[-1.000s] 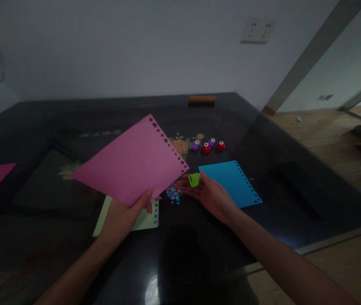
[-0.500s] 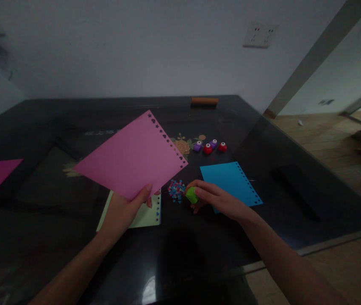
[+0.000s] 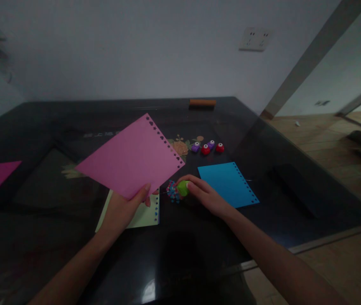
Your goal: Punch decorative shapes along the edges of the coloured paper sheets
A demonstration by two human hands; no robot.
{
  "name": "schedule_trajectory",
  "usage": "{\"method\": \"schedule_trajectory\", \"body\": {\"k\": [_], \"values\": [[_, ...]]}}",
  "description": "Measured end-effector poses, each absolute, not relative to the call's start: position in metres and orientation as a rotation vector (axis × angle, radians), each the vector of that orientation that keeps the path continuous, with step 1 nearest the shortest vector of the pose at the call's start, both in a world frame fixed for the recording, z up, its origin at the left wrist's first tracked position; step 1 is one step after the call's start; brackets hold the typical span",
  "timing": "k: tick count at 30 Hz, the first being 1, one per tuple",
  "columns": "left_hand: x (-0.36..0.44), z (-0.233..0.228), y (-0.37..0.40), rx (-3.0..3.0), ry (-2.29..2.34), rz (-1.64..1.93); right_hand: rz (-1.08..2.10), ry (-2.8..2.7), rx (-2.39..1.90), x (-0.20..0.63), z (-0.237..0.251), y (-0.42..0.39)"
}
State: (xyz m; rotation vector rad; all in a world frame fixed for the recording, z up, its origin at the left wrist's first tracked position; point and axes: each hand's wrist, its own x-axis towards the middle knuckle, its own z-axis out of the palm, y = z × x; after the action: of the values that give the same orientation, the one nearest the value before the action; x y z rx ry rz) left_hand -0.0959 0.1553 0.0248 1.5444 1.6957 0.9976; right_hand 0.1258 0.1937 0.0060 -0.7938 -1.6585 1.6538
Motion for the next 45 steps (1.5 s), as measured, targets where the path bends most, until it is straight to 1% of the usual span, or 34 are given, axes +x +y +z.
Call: {"method": "schedule_trajectory", "body": {"k": [5,8,11,14,18,23,29,35,39,41,43,45], "values": [[-0.097,0.025,0.157,1.581,1.703,1.029,1.732,-1.519,-0.749,0.135,0.004,0.196],[-0.098,0.024,0.157,1.606,1.686,1.048,1.724,-1.660,-0.795,0.136,0.008,0.195],[-0.098,0.021,0.158,1.604,1.656,1.051,1.621,-1.822,-0.845,0.131,0.010,0.192],[-0.098,0.019,0.158,1.647,1.659,1.028,1.595,-1.837,-0.803,0.126,0.007,0.191],[-0.097,0.020,0.159,1.679,1.685,1.023,1.600,-1.750,-0.738,0.125,0.003,0.193],[-0.101,0.017,0.162,1.689,1.684,1.035,1.649,-1.571,-0.787,0.130,0.005,0.196],[-0.110,0.007,0.169,1.708,1.710,1.028,1.609,-1.392,-0.820,0.132,-0.001,0.197],[-0.108,0.007,0.170,1.718,1.682,1.048,1.404,-1.341,-0.915,0.144,0.008,0.202],[-0.102,0.014,0.166,1.711,1.642,1.063,1.229,-1.371,-0.954,0.168,0.023,0.226],[-0.100,0.016,0.164,1.701,1.632,1.058,1.109,-1.433,-1.042,0.184,0.026,0.245],[-0.099,0.016,0.164,1.689,1.636,1.048,0.889,-1.558,-1.210,0.201,0.024,0.266],[-0.098,0.016,0.163,1.674,1.650,1.045,0.787,-1.593,-1.279,0.214,0.018,0.284]]}}
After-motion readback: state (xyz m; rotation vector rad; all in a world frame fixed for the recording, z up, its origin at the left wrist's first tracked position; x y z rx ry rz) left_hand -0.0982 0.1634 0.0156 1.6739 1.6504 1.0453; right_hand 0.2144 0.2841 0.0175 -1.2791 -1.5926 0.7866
